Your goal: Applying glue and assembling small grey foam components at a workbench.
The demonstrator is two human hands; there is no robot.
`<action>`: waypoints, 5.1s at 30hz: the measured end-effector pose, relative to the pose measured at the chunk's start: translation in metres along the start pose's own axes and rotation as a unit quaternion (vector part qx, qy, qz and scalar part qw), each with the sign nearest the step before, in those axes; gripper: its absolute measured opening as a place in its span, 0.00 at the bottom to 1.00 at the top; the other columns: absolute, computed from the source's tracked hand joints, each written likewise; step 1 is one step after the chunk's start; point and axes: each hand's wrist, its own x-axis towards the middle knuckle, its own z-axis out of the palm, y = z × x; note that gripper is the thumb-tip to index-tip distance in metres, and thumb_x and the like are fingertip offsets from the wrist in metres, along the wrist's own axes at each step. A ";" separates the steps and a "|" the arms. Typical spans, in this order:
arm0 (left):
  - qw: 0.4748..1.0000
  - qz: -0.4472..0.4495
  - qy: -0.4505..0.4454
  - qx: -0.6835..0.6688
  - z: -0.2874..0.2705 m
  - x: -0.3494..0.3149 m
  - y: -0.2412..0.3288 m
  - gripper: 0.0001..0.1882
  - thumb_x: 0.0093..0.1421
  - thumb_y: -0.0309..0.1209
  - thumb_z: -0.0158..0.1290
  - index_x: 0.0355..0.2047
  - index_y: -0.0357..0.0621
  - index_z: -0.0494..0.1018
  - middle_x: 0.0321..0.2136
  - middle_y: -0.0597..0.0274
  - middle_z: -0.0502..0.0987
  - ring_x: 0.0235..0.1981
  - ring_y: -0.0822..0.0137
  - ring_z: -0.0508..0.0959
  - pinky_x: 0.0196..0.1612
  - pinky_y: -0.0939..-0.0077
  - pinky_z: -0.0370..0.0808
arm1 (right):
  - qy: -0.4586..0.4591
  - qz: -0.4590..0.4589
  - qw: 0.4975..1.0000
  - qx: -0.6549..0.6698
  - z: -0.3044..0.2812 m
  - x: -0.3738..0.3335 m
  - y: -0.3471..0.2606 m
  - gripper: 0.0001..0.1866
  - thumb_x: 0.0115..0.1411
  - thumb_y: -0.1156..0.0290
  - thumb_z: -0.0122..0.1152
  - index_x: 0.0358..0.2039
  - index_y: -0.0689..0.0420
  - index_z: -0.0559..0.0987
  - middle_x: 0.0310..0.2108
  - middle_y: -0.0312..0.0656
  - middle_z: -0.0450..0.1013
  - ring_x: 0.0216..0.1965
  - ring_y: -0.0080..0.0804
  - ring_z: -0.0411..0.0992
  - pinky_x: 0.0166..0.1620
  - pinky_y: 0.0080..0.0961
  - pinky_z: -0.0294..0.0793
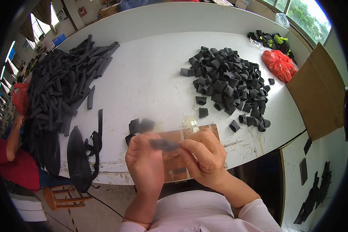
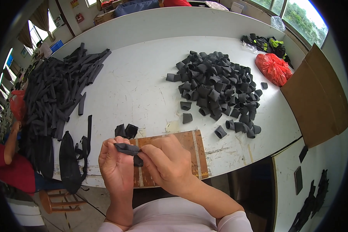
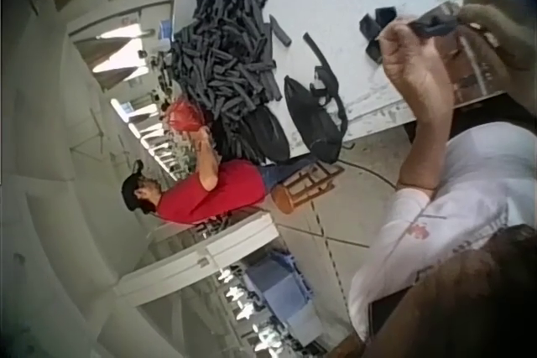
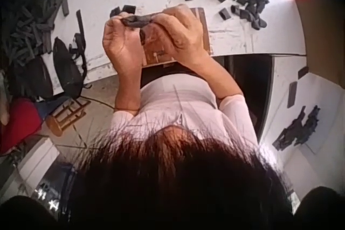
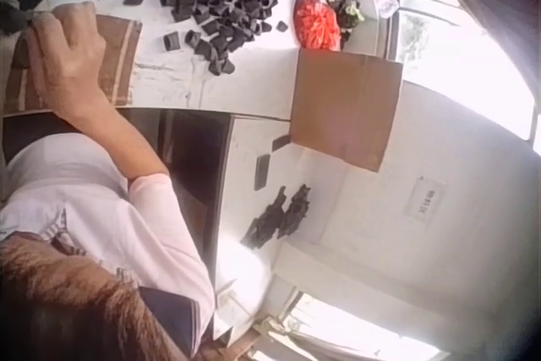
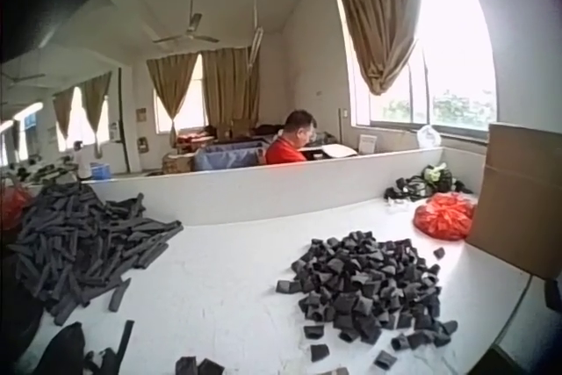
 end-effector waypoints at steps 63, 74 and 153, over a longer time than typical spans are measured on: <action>0.607 0.078 -0.015 0.790 -0.149 0.102 -0.069 0.04 0.52 0.26 0.48 0.28 0.39 0.67 0.32 0.53 0.68 0.35 0.52 0.71 0.35 0.63 0.70 | -0.267 0.428 0.824 0.259 0.017 -0.070 0.008 0.12 0.57 0.66 0.53 0.27 0.64 0.76 0.15 0.39 0.68 0.18 0.22 0.65 0.23 0.21 0.64; 0.553 0.105 -0.074 0.823 -0.152 0.112 -0.060 0.05 0.53 0.27 0.48 0.27 0.38 0.67 0.32 0.52 0.68 0.35 0.52 0.71 0.34 0.62 0.70 | -0.335 0.356 0.847 0.211 0.019 -0.063 -0.010 0.09 0.54 0.72 0.54 0.29 0.67 0.75 0.22 0.49 0.70 0.22 0.41 0.70 0.27 0.29 0.68; 0.893 0.152 -0.123 0.406 -0.011 0.007 0.001 0.13 0.56 0.26 0.48 0.42 0.37 0.68 0.30 0.61 0.72 0.32 0.73 0.69 0.33 0.83 0.67 | -0.122 0.333 0.897 0.264 0.004 0.004 0.014 0.17 0.57 0.58 0.52 0.27 0.62 0.71 0.21 0.36 0.64 0.20 0.20 0.62 0.24 0.17 0.62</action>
